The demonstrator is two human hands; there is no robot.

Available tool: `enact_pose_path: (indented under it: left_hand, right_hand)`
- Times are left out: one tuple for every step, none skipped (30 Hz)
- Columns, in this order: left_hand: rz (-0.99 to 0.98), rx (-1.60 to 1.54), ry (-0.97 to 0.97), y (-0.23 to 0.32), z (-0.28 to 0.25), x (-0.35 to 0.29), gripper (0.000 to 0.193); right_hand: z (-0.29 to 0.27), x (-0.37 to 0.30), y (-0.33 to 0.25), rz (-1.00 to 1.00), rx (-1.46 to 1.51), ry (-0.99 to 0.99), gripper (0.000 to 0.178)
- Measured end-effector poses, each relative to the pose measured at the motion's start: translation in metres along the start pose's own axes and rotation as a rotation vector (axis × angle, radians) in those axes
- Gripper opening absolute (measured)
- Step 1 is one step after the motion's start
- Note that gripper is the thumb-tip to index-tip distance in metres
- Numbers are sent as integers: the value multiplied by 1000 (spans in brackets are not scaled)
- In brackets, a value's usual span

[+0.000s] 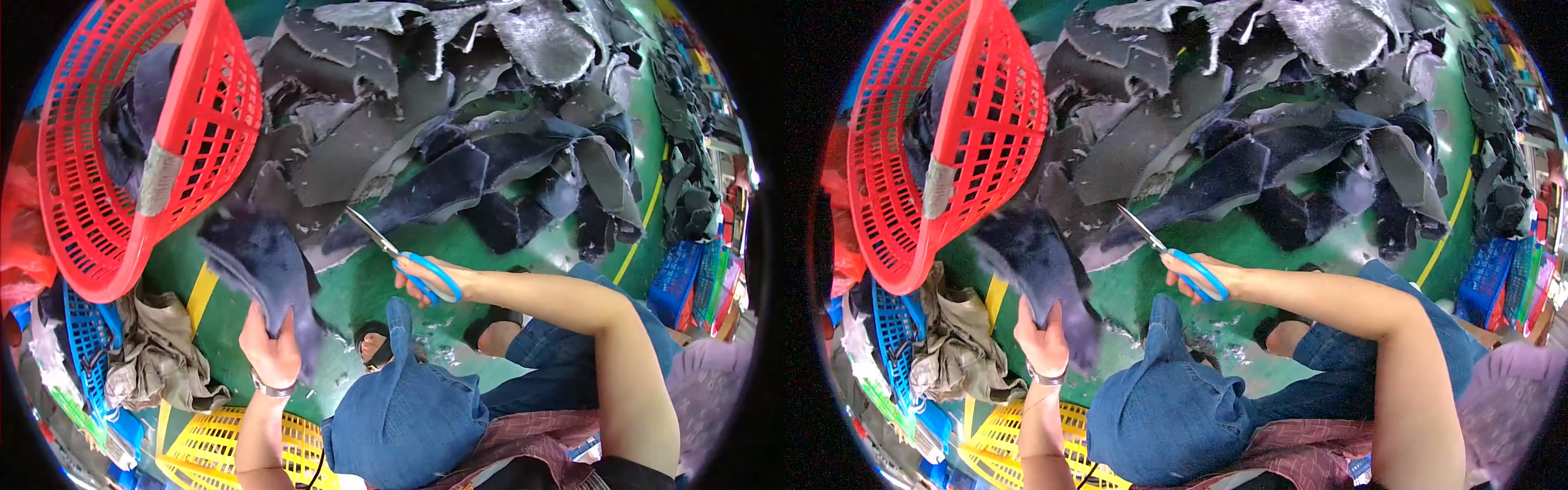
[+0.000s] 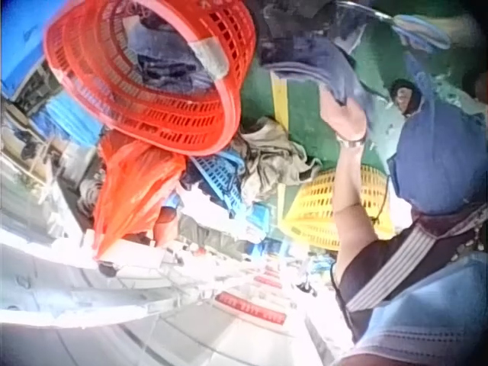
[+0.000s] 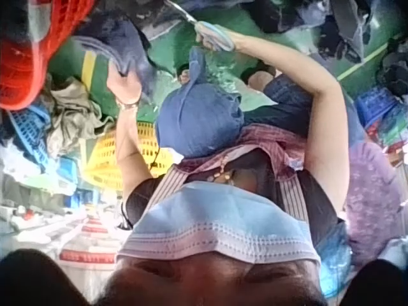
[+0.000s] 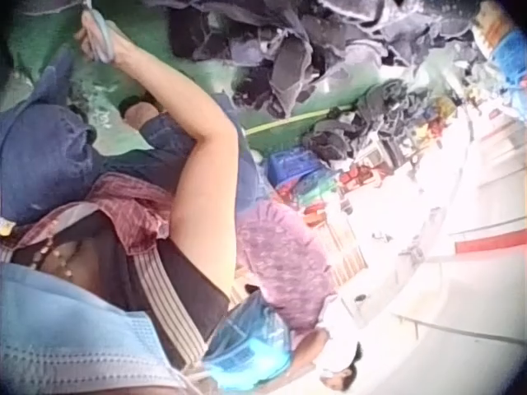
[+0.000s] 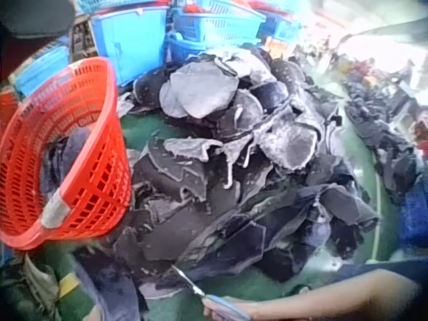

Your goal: Cutting and trimming shoe components from large pieces of material using scissors.

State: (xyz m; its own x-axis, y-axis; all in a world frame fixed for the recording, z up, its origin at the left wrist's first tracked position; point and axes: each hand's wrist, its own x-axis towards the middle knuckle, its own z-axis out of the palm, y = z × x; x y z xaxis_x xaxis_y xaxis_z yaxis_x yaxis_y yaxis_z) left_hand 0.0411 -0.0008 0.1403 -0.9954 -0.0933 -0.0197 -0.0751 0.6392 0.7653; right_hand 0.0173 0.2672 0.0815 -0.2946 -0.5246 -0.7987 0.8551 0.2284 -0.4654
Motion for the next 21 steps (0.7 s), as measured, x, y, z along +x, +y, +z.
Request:
enact_pose_path:
  left_hand:
    - [201, 70, 77, 11, 9, 12, 32]
    - [348, 285, 32, 25, 16, 26, 41]
    - [460, 327, 24, 51, 35, 48, 50]
    - [512, 181, -71, 69, 54, 68, 57]
    - [429, 79, -243, 89, 73, 81, 53]
    - [301, 131, -488, 99, 97, 92, 40]
    - [287, 146, -691, 96, 123, 102, 32]
    - [257, -23, -892, 76, 152, 109, 34]
    - [250, -201, -1102, 52, 189, 120, 37]
    - [146, -205, -1056, 31, 220, 113, 39]
    - [449, -44, -882, 0, 236, 109, 39]
    - [549, 207, -663, -7, 238, 100, 37]
    - [452, 256, -626, -4, 249, 92, 35]
    - [388, 259, -607, 3, 253, 87, 35]
    - [310, 269, -592, 8, 255, 82, 34]
    - [287, 263, -580, 13, 255, 79, 32]
    - [256, 258, -570, 29, 254, 76, 30]
    - [323, 355, -522, 41, 246, 70, 38]
    - [329, 357, -519, 47, 237, 68, 38]
    - [334, 294, -611, 49, 227, 63, 42]
    - [337, 230, -703, 52, 217, 58, 47]
  right_hand:
    - [-7, -10, 3, -1, 3, 13, 65]
    - [-18, -23, 8, 19, -125, -3, 64]
    - [-30, -36, 14, 45, -254, -9, 63]
    - [-41, -51, 19, 47, -256, 23, 63]
    - [-50, -67, 24, 91, -269, 62, 62]
    - [-55, -84, 32, 144, -280, 114, 61]
    - [-59, -90, 45, 212, -214, 191, 59]
    - [-68, -91, 65, 276, -146, 291, 58]
    - [-81, -90, 84, 280, 204, 246, 60]
    - [-97, -91, 109, 287, 194, 221, 69]
    - [-87, -91, 94, 406, 150, 264, 72]
    - [-86, -97, 92, 369, 121, 336, 72]
    - [-90, -108, 94, 341, 97, 412, 72]
    - [-93, -114, 91, 312, 123, 447, 70]
    - [-96, -121, 90, 288, 147, 467, 69]
    - [-99, -124, 90, 260, 161, 472, 69]
    - [-103, -127, 91, 251, 163, 485, 69]
    - [-105, -127, 92, 243, 168, 506, 69]
    - [-107, -126, 92, 236, 172, 521, 69]
    - [-108, -124, 90, 234, 176, 519, 69]
    - [-108, -120, 88, 210, 170, 501, 68]
